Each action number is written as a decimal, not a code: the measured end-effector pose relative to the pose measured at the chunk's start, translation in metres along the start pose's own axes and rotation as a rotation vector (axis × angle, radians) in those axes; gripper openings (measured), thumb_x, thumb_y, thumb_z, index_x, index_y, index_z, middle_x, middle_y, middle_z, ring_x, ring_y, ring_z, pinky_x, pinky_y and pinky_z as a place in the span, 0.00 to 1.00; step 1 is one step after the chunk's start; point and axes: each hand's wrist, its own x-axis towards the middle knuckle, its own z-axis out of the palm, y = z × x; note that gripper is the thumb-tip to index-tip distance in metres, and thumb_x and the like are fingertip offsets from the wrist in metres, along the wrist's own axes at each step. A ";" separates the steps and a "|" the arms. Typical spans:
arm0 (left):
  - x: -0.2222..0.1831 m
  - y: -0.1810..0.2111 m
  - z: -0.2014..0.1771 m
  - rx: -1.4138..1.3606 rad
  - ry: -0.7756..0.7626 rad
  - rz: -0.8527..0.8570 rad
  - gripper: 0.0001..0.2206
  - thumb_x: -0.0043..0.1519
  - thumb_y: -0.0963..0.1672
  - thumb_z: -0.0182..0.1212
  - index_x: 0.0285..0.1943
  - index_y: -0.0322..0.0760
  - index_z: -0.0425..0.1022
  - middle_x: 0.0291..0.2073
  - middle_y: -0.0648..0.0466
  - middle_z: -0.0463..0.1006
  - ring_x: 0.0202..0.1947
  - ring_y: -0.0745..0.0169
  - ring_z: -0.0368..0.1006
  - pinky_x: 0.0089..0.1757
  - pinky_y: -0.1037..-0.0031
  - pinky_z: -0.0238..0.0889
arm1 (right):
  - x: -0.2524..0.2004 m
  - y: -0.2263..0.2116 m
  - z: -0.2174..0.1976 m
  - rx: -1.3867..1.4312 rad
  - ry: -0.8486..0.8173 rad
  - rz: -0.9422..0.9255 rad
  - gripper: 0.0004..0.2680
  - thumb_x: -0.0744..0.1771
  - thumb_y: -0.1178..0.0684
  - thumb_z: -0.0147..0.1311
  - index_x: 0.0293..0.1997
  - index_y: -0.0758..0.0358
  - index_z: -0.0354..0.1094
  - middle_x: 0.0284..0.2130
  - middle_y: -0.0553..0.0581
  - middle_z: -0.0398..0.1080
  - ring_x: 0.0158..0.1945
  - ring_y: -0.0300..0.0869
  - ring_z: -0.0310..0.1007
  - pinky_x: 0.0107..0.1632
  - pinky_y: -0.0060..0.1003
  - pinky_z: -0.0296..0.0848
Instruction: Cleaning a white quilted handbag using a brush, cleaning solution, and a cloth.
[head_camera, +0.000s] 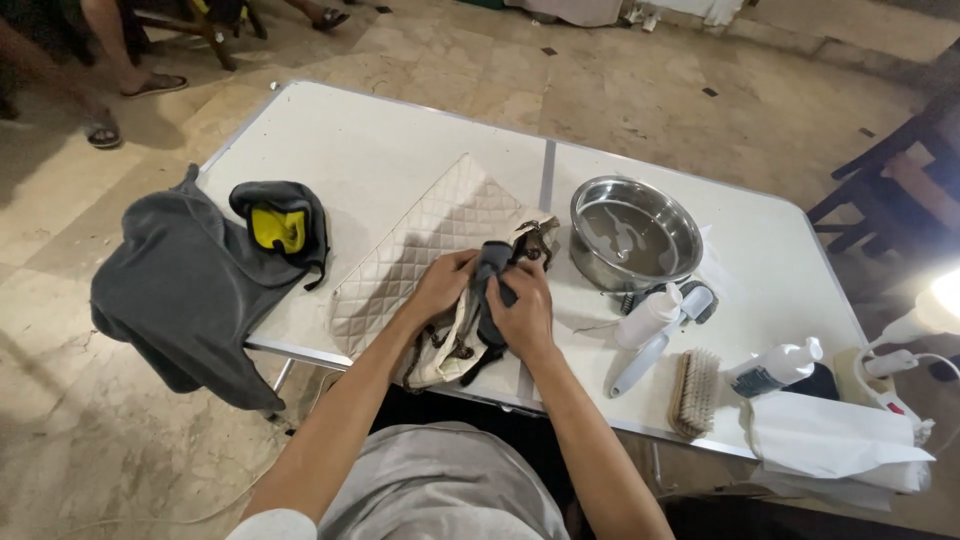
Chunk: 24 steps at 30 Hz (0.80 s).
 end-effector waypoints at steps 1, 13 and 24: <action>-0.005 0.003 0.000 0.002 0.000 0.002 0.20 0.69 0.53 0.51 0.61 0.43 0.80 0.53 0.43 0.81 0.59 0.39 0.73 0.58 0.52 0.62 | -0.004 0.003 0.001 0.000 0.003 -0.001 0.07 0.67 0.60 0.54 0.29 0.69 0.75 0.26 0.66 0.74 0.44 0.60 0.74 0.43 0.51 0.78; 0.001 -0.004 -0.003 -0.004 -0.004 0.031 0.22 0.69 0.54 0.51 0.62 0.41 0.79 0.53 0.41 0.81 0.59 0.37 0.73 0.57 0.52 0.64 | -0.005 0.027 0.008 -0.052 0.059 0.066 0.10 0.69 0.55 0.54 0.30 0.68 0.76 0.26 0.63 0.75 0.45 0.55 0.75 0.46 0.46 0.78; 0.002 -0.008 0.001 -0.096 -0.001 0.008 0.22 0.69 0.54 0.55 0.63 0.38 0.79 0.55 0.43 0.81 0.60 0.43 0.73 0.58 0.55 0.63 | -0.002 0.015 0.005 -0.061 0.025 0.052 0.08 0.67 0.57 0.56 0.29 0.67 0.77 0.25 0.62 0.75 0.43 0.53 0.75 0.43 0.43 0.78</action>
